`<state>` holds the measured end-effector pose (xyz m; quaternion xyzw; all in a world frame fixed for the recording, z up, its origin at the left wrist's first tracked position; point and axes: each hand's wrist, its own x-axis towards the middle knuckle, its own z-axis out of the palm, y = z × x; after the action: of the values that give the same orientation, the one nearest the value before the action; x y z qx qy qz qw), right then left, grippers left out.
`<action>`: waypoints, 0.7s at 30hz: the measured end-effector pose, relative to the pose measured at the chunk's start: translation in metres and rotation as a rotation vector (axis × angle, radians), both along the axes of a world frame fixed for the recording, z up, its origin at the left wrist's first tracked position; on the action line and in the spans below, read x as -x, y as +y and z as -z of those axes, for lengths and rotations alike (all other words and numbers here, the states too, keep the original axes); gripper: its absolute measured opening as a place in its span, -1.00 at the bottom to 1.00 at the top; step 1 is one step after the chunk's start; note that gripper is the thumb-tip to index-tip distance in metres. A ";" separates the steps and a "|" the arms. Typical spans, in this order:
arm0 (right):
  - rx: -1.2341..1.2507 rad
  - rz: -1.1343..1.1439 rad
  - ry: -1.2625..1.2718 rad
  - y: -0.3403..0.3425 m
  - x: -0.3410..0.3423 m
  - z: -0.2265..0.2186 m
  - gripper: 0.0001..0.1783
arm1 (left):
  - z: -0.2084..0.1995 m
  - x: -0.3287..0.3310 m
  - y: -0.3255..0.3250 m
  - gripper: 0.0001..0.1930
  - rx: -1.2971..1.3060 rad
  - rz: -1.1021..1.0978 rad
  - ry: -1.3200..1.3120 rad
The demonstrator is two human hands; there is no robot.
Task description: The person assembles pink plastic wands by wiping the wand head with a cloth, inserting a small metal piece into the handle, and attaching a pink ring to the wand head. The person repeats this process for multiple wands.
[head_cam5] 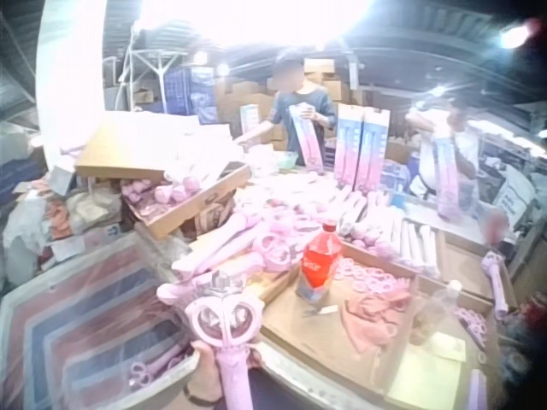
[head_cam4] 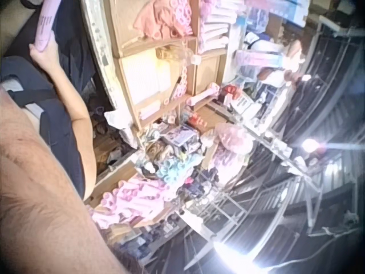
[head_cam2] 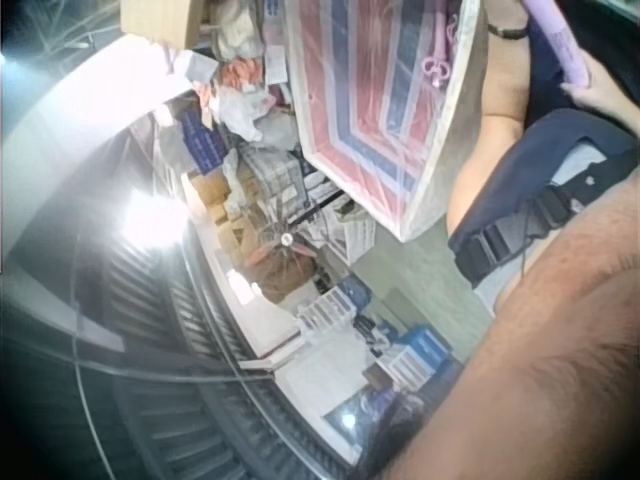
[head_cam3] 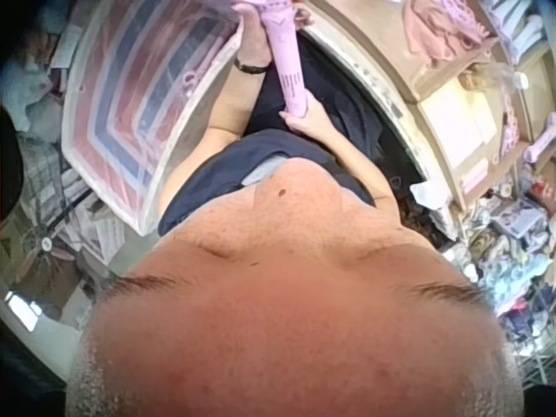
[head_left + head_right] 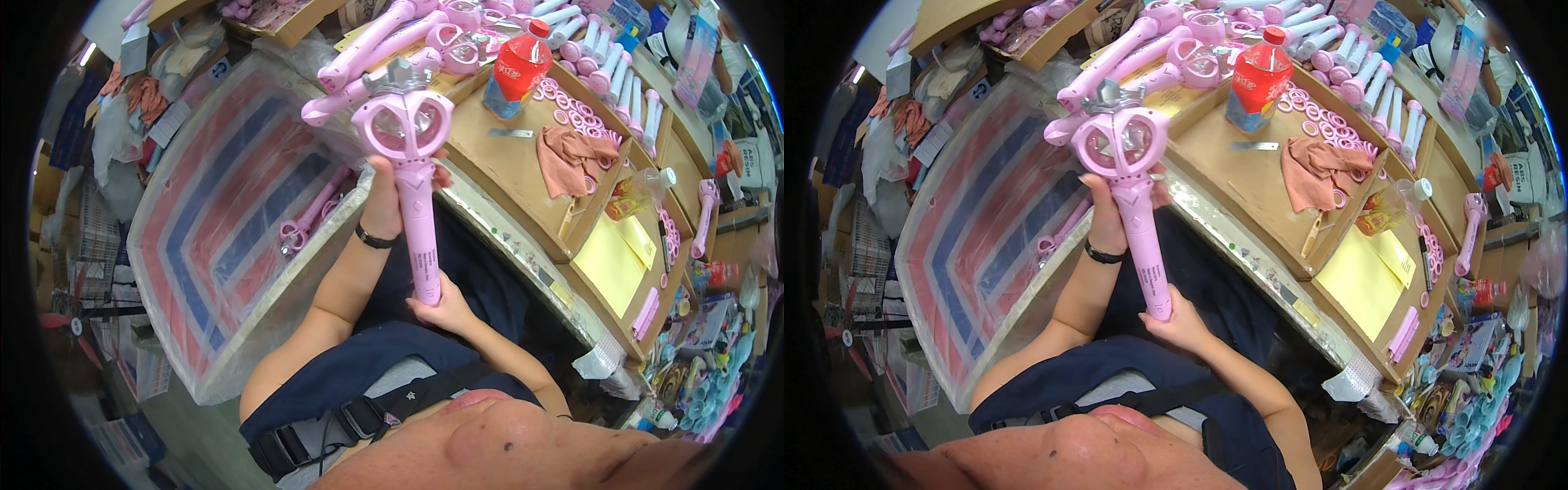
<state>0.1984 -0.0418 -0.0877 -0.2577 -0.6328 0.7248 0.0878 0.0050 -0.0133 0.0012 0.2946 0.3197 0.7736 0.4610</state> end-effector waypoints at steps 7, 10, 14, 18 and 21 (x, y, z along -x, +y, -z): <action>0.037 0.068 0.024 0.000 0.000 0.007 -0.45 | 0.013 -0.022 -0.008 -0.62 0.144 0.101 0.042; 0.068 0.058 0.026 -0.002 0.000 0.010 -0.44 | 0.017 -0.020 -0.007 -0.49 0.110 0.143 -0.007; 0.058 0.053 0.036 -0.002 0.001 0.012 -0.44 | 0.021 -0.020 -0.009 -0.50 0.105 0.151 0.003; 0.065 0.029 0.056 -0.003 -0.004 0.012 -0.46 | 0.019 -0.012 -0.008 -0.40 -0.023 0.172 -0.021; 0.046 -0.034 0.035 -0.003 -0.007 0.013 -0.48 | 0.013 0.002 -0.001 -0.06 -0.075 0.057 0.006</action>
<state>0.2056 -0.0451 -0.1004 -0.2362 -0.6187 0.7449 0.0805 0.0031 -0.0144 -0.0120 0.3227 0.2832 0.7709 0.4705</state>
